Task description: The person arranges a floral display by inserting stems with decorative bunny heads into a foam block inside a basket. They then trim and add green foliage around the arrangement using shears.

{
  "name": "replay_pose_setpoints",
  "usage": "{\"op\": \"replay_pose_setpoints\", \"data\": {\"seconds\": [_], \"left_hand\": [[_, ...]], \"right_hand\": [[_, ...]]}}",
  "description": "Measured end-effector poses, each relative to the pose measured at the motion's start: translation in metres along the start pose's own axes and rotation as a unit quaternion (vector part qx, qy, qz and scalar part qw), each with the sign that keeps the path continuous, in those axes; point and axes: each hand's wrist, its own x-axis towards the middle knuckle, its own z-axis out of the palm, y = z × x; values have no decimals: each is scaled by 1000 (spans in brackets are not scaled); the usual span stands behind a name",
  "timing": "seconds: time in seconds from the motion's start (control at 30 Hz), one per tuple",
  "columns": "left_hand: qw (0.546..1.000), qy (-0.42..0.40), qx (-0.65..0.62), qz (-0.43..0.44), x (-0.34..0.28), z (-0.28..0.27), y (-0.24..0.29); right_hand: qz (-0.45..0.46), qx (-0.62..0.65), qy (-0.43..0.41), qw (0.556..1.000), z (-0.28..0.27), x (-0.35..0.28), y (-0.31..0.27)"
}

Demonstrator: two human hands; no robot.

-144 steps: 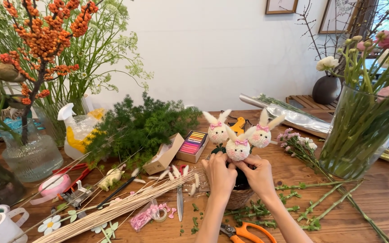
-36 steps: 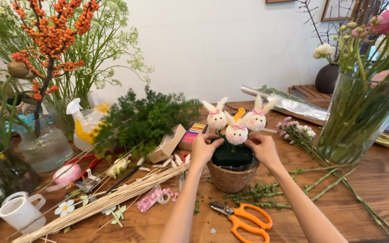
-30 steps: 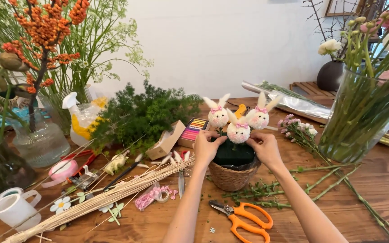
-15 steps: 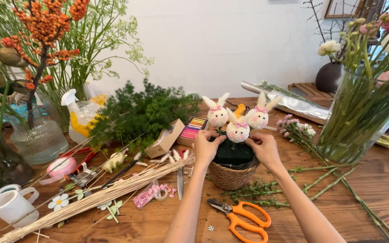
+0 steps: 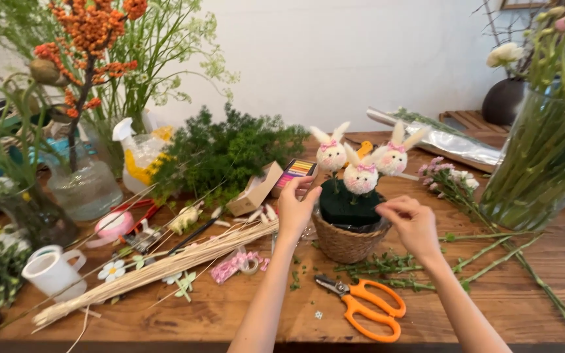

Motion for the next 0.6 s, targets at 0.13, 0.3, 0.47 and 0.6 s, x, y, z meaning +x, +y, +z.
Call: {"op": "replay_pose_setpoints", "data": {"seconds": [0.13, 0.3, 0.47, 0.6], "left_hand": [[999, -42, 0, -8, -8, -35, -28], [977, -82, 127, -148, 4, -147, -2], [965, -65, 206, -148, 65, -211, -18], [959, 17, 250, -132, 111, -258, -36]], "right_hand": [[85, -20, 24, 996, -39, -12, -10], [167, -162, -134, 963, -76, -55, -4], [235, -204, -506, 804, -19, -99, -6], [148, -277, -594, 741, 10, -91, -26]]}}
